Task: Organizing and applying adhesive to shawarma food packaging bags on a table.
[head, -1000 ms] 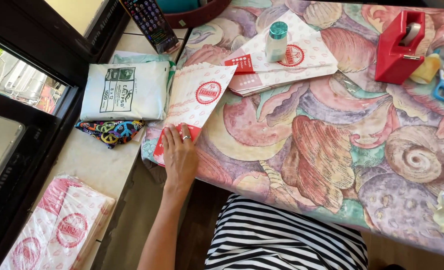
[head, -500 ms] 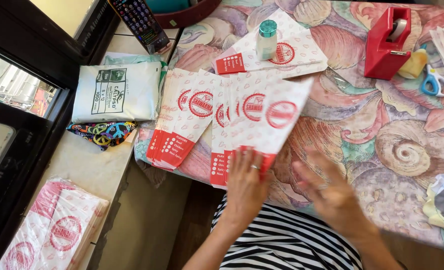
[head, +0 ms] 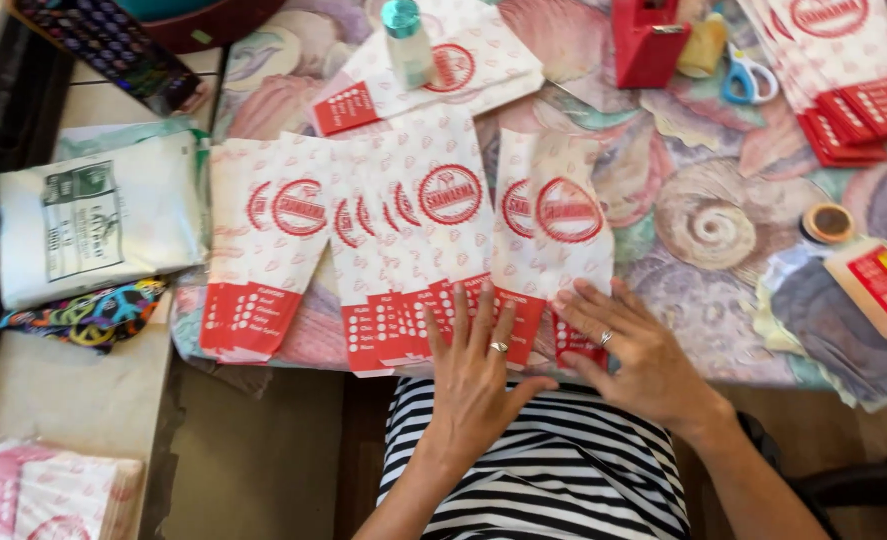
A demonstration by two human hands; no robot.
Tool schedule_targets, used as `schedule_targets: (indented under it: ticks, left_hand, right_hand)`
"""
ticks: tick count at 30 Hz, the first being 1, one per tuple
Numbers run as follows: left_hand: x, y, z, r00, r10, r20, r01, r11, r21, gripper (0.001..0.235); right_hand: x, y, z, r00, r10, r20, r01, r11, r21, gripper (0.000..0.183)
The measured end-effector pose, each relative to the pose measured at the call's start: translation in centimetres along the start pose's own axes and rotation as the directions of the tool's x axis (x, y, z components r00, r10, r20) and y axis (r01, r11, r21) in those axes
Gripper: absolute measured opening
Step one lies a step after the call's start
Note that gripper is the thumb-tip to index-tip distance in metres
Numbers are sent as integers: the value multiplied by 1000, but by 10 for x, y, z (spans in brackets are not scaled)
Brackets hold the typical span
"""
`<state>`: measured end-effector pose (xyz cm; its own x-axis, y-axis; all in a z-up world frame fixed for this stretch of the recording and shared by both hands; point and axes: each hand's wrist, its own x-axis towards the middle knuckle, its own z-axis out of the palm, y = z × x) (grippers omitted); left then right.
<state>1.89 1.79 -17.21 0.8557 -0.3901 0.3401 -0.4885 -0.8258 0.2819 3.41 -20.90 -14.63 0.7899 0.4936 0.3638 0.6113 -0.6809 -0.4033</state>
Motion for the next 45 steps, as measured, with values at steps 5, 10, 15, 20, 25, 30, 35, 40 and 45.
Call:
schedule_targets:
  ticks: [5, 10, 15, 20, 25, 30, 35, 40, 45]
  left_hand:
    - [2, 9, 0, 994, -21, -104, 19, 1000, -19, 99]
    - [17, 28, 1, 949, 305, -77, -310, 866, -393, 45]
    - [54, 16, 27, 979, 129, -158, -167, 952, -256, 42]
    - [81, 0, 30, 995, 96, 7, -95, 990, -101, 48]
    - [102, 3, 10, 964, -15, 267, 18, 1000, -9, 71]
    - [106, -9, 27, 968, 15, 252, -25, 999, 36, 40]
    - [114, 2, 15, 959, -19, 284, 6, 999, 46, 59]
    - [118, 12, 24, 948, -75, 308, 48, 994, 95, 51]
    - [118, 14, 29, 948, -61, 312, 58, 998, 21, 47]
  right_hand:
    - [-24, 9, -21, 996, 71, -54, -69, 997, 37, 62]
    - [-39, 0, -21, 980, 2, -199, 15, 997, 81, 47]
    - [-42, 1, -6, 964, 10, -264, -13, 1000, -10, 45]
    - [-48, 5, -19, 960, -9, -280, 12, 1000, 7, 18]
    - [-84, 30, -83, 685, 586, -434, -329, 780, 533, 15]
    - [-86, 39, -85, 718, 498, -486, -276, 845, 459, 11]
    - [-84, 46, -85, 735, 406, -543, -238, 905, 354, 7]
    - [-79, 50, -79, 737, 270, -620, -181, 962, 205, 9]
    - [-67, 30, -12, 849, 149, -507, -175, 985, -3, 20]
